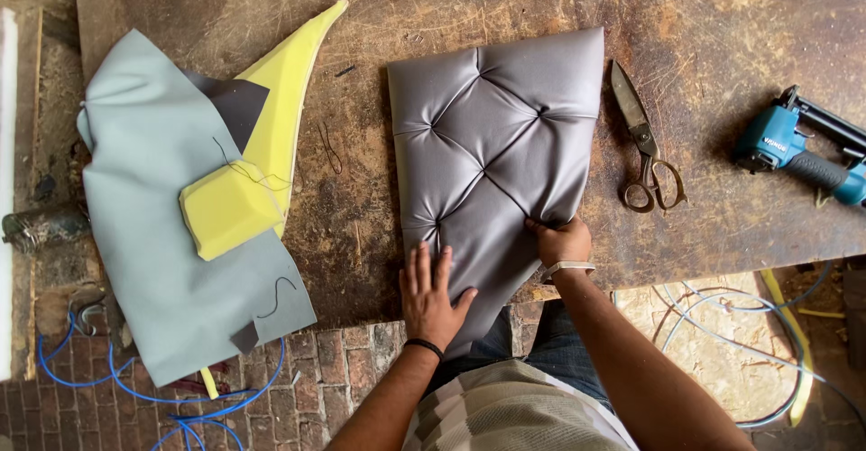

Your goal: The person staples gray fabric onto a triangular cushion base using a pneumatic staple gun, then trims excess fabric with shears. They flip the cushion to check the tufted front and continue securing the edges before setting the finished cushion aside.

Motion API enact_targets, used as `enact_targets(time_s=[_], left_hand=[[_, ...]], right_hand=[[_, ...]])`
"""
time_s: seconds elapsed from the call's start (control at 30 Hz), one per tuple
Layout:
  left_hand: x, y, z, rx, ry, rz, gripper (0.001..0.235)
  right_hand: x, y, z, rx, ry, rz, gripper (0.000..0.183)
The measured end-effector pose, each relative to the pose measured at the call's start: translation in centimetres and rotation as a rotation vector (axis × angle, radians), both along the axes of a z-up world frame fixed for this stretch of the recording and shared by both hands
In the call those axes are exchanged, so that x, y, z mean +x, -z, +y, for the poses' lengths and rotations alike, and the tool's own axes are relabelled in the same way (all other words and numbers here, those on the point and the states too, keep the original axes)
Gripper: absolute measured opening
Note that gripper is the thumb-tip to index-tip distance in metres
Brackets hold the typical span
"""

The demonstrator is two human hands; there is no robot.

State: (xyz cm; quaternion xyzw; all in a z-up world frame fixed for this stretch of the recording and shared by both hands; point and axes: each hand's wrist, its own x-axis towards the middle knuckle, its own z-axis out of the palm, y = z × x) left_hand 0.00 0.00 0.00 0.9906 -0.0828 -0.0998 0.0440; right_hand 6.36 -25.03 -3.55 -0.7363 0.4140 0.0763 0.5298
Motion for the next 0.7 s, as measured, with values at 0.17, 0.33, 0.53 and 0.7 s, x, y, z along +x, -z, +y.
enact_targets(time_s=[0.17, 0.33, 0.53, 0.7], left_hand=[[-1.0, -4.6, -2.7, -0.086, -0.479, 0.118, 0.123], [1.5, -5.7, -2.9, -0.103, -0.798, 0.466, 0.136], [0.3, -3.9, -2.2, -0.491, -0.867, 0.381, 0.104], [0.4, -4.5, -2.6, -0.93, -1.037, 0.426, 0.091]], right_hand=[[0.1, -1.2, -0.4, -0.048, -0.085, 0.068, 0.04], [-0.6, -1.1, -1.8, -0.162, -0.256, 0.071, 0.038], [-0.3, -2.1, -3.7, 0.058, -0.239, -0.18, 0.024], [1.8, -8.2, -5.1, 0.15, -0.311, -0.512, 0.035]])
